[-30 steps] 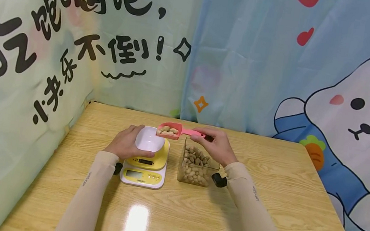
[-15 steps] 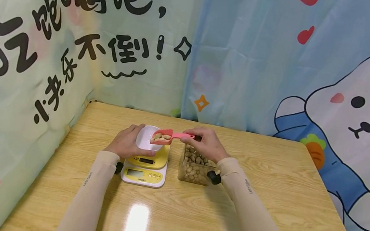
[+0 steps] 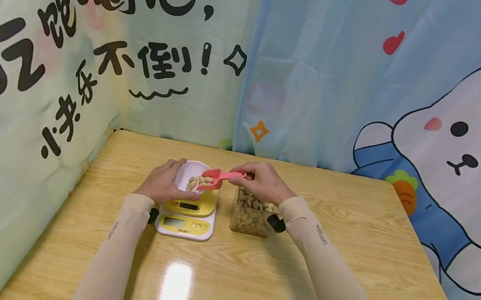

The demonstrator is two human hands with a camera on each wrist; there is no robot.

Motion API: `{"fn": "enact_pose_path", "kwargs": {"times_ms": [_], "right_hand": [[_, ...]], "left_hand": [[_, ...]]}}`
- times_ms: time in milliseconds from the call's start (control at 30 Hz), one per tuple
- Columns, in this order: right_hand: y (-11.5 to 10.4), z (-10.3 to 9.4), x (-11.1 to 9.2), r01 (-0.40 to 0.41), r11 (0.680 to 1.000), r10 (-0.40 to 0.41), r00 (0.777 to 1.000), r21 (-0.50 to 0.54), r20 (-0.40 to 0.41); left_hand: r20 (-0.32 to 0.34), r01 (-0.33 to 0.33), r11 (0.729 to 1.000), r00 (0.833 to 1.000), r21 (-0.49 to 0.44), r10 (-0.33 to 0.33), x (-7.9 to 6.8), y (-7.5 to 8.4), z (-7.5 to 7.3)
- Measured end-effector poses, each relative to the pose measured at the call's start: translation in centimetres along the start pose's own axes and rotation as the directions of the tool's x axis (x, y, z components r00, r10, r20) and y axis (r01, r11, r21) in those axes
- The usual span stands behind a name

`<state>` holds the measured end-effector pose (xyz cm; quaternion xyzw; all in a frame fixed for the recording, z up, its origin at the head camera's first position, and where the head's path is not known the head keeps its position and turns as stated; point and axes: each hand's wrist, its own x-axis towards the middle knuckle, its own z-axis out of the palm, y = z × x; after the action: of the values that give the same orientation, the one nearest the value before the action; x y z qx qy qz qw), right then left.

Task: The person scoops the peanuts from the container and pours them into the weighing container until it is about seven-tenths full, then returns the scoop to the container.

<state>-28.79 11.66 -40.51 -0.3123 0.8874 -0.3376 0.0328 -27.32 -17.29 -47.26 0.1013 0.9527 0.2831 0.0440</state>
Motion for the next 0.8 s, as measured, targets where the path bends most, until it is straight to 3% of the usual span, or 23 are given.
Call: {"fn": "enact_pose_path", "kwargs": {"times_ms": [300,567,800], "right_hand": [[0.4,-0.5,0.1,-0.009,1.0,0.01,1.0,-0.018,0.026],[1.1,0.1,-0.5,0.074,0.997,-0.074,0.996,-0.019,-0.04],[1.5,0.6,-1.1,0.069,0.997,-0.067,0.995,0.019,-0.075]], "left_hand": [[-0.004,-0.014,1.0,1.0,0.011,0.014,0.5,0.4,-0.5],[-0.025,-0.011,1.0,1.0,0.008,0.011,0.3,0.4,0.0],[-0.026,-0.009,1.0,1.0,0.009,0.01,-0.2,0.3,0.4]]}}
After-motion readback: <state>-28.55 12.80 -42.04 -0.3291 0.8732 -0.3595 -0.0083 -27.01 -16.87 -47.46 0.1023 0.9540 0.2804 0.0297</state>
